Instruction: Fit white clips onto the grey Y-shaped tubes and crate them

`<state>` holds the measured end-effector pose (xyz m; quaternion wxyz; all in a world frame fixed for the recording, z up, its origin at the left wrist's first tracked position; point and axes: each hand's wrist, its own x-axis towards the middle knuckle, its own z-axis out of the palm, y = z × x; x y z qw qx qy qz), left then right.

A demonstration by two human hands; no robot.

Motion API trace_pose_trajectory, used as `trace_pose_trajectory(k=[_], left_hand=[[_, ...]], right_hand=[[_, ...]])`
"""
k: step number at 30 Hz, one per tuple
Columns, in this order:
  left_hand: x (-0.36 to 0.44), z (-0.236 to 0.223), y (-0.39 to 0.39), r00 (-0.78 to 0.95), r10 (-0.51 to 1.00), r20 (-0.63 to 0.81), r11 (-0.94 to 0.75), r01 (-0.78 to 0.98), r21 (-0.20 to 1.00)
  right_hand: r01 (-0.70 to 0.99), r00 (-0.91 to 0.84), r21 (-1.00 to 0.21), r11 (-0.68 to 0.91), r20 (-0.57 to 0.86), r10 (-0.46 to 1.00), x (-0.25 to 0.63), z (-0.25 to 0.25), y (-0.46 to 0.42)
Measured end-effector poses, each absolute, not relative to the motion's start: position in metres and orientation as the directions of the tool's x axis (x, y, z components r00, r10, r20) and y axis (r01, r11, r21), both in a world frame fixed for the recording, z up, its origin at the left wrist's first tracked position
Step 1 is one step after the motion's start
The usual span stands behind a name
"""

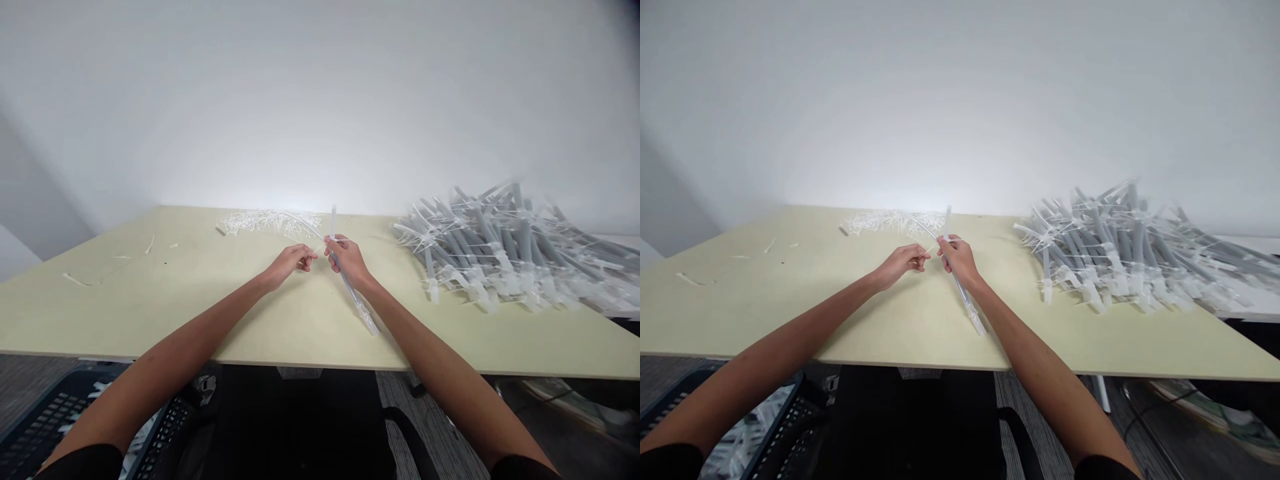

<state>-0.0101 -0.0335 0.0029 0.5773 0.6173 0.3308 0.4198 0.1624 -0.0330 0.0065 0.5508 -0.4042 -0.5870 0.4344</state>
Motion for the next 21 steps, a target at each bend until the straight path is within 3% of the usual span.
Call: trace_pose_trajectory(k=[3,9,21], left_hand=[[-0.009,0.002,-0.032,0.371,0.918,0.141,-0.081,-0.174,0.981],[-0.012,-0.002,-0.024,0.115,0.973,0.201,-0.168,-0.250,0.954],[-0.008,0.003,-0.026,0.234,0.958,0.167,-0.083,-0.328,0.941]], right_hand=[[-0.031,-0.071,-0.957,0.289,0.290,0.954,0.163,0.008,-0.033],[-0.039,-0.078,-0.962,0.271,0.273,0.959,0.162,0.003,-0.031],[-0.024,-0.067,-0.974,0.227,0.228,0.971,0.162,0.005,-0.032]])
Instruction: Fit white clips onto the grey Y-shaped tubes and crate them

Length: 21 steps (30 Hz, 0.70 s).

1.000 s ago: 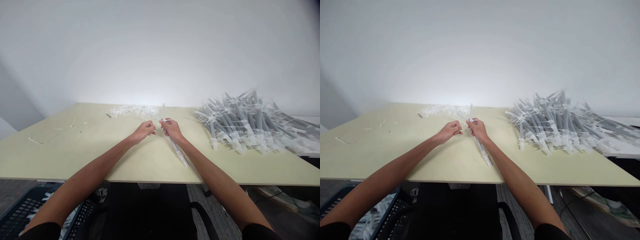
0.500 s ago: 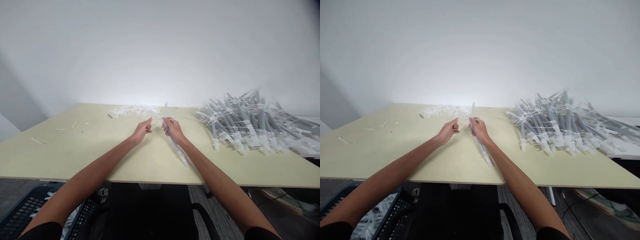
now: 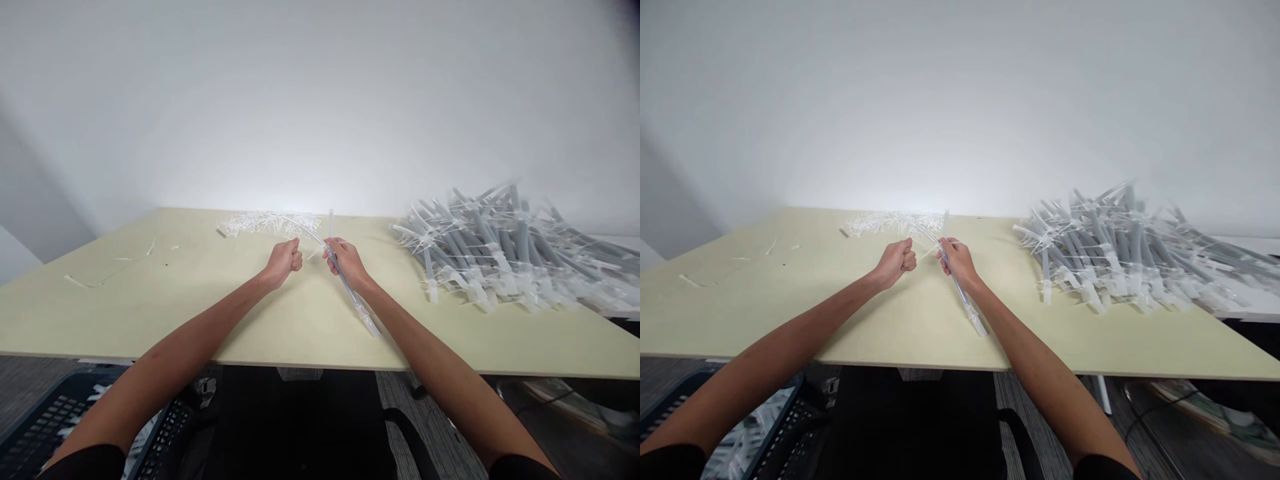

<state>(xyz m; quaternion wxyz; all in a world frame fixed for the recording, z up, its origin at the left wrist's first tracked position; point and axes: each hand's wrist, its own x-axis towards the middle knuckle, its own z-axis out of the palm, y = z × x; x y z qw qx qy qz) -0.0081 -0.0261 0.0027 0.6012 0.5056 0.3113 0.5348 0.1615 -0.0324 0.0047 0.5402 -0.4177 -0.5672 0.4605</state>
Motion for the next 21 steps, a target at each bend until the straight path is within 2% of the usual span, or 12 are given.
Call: trace_pose_trajectory(k=[11,16,21], left_hand=[[-0.011,0.003,-0.032,0.354,0.911,0.211,-0.050,-0.414,0.909],[-0.013,0.006,-0.033,0.457,0.876,0.157,0.084,-0.463,0.883],[-0.017,0.005,-0.030,0.617,0.772,0.152,0.270,-0.535,0.801]], right_hand=[[-0.007,-0.062,-0.970,0.245,0.245,0.968,0.162,0.006,-0.033],[-0.023,0.005,-0.968,0.251,0.251,0.968,0.167,0.011,-0.034],[-0.051,0.101,-0.970,0.238,0.232,0.967,0.173,0.014,-0.032]])
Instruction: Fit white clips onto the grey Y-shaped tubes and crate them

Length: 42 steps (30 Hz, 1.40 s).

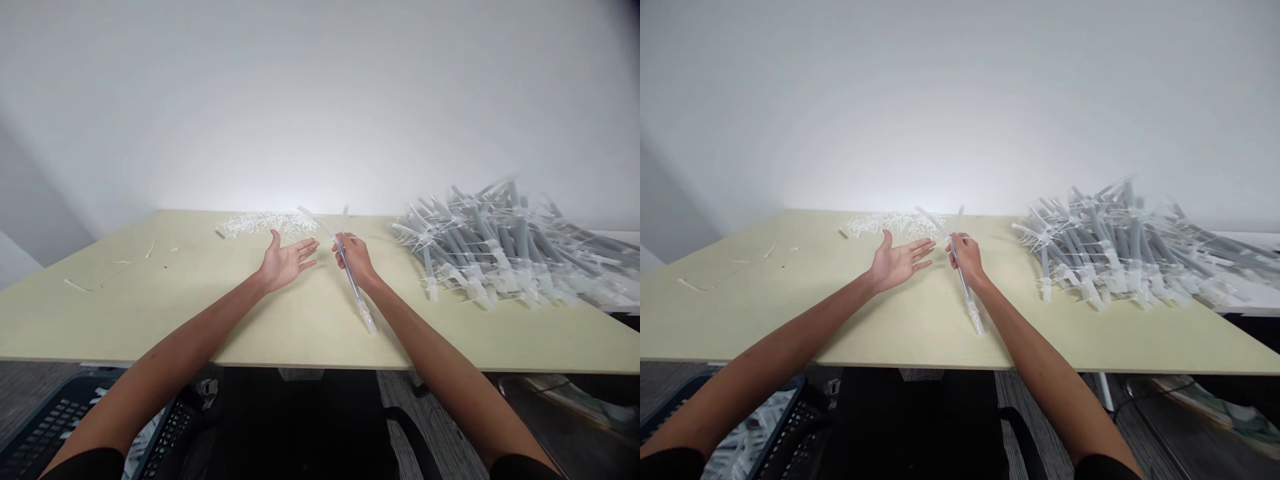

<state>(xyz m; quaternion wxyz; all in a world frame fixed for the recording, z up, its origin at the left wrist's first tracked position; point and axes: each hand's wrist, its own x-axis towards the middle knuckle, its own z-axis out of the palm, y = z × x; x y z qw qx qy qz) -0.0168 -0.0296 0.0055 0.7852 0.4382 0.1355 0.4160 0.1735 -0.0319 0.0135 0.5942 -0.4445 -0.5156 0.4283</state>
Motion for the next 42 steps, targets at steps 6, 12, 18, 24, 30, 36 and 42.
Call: trace_pose_trajectory(k=[6,12,18,24,30,36,42], left_hand=[[-0.020,0.007,-0.028,0.665,0.734,0.140,0.370,-0.563,0.739],[-0.020,0.008,-0.029,0.694,0.705,0.150,0.400,-0.563,0.723],[-0.019,0.014,-0.035,0.706,0.693,0.146,0.421,-0.561,0.713],[-0.017,0.019,-0.041,0.718,0.682,0.139,0.436,-0.552,0.711],[-0.017,0.020,-0.042,0.725,0.675,0.141,0.435,-0.545,0.716],[-0.018,0.020,-0.041,0.736,0.661,0.145,0.446,-0.541,0.713],[-0.017,0.020,-0.041,0.736,0.665,0.128,0.456,-0.535,0.712]], right_hand=[[-0.052,0.146,-0.961,0.272,0.262,0.954,0.179,0.011,-0.027],[-0.048,0.149,-0.961,0.273,0.264,0.953,0.179,0.011,-0.026],[-0.044,0.143,-0.961,0.272,0.263,0.954,0.179,0.012,-0.027],[-0.053,0.143,-0.965,0.258,0.248,0.958,0.179,0.012,-0.028],[-0.039,0.136,-0.963,0.267,0.260,0.956,0.178,0.012,-0.028],[-0.044,0.126,-0.965,0.257,0.250,0.960,0.178,0.012,-0.029],[-0.046,0.127,-0.966,0.255,0.247,0.961,0.178,0.012,-0.028]])
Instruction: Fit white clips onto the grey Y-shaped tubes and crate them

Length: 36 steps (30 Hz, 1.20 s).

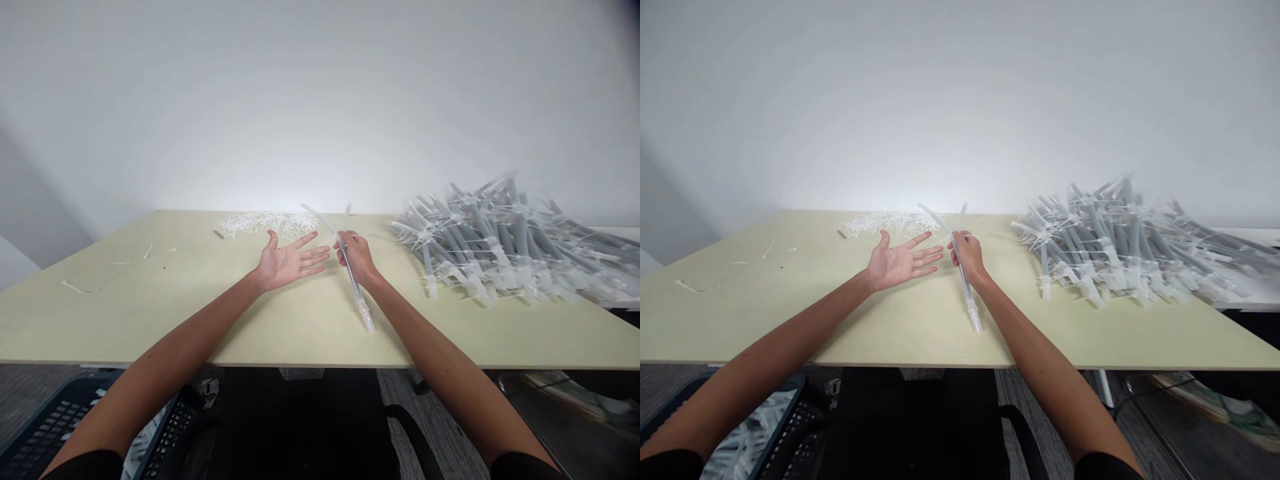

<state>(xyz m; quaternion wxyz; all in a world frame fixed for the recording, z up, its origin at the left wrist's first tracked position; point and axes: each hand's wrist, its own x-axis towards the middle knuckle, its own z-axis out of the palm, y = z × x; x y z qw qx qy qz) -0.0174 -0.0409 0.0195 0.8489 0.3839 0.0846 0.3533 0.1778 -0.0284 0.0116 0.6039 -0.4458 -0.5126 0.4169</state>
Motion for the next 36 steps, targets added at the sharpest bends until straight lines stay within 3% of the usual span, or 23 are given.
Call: trace_pose_trajectory(k=[6,10,13,16,27,36], left_hand=[[-0.019,0.019,-0.039,0.744,0.650,0.154,0.439,-0.533,0.724],[-0.019,0.017,-0.037,0.758,0.644,0.103,0.384,-0.436,0.814],[-0.016,0.008,-0.035,0.706,0.708,0.003,0.254,-0.259,0.932],[-0.008,-0.003,-0.032,0.582,0.812,0.039,0.072,-0.165,0.984],[0.008,-0.011,-0.032,0.415,0.873,0.255,-0.267,-0.030,0.963],[0.010,-0.013,-0.035,0.353,0.916,0.191,-0.260,0.159,0.952]], right_hand=[[-0.056,0.113,-0.965,0.255,0.247,0.962,0.178,0.011,-0.028],[-0.058,0.104,-0.968,0.245,0.239,0.966,0.177,0.013,-0.030],[-0.079,0.052,-0.971,0.228,0.224,0.973,0.175,0.013,-0.032],[-0.114,-0.028,-0.971,0.212,0.216,0.976,0.171,0.012,-0.034],[-0.140,-0.163,-0.978,0.154,0.176,0.971,0.157,0.010,-0.038],[0.111,-0.062,-0.958,0.263,0.258,0.964,0.157,0.000,-0.031]])
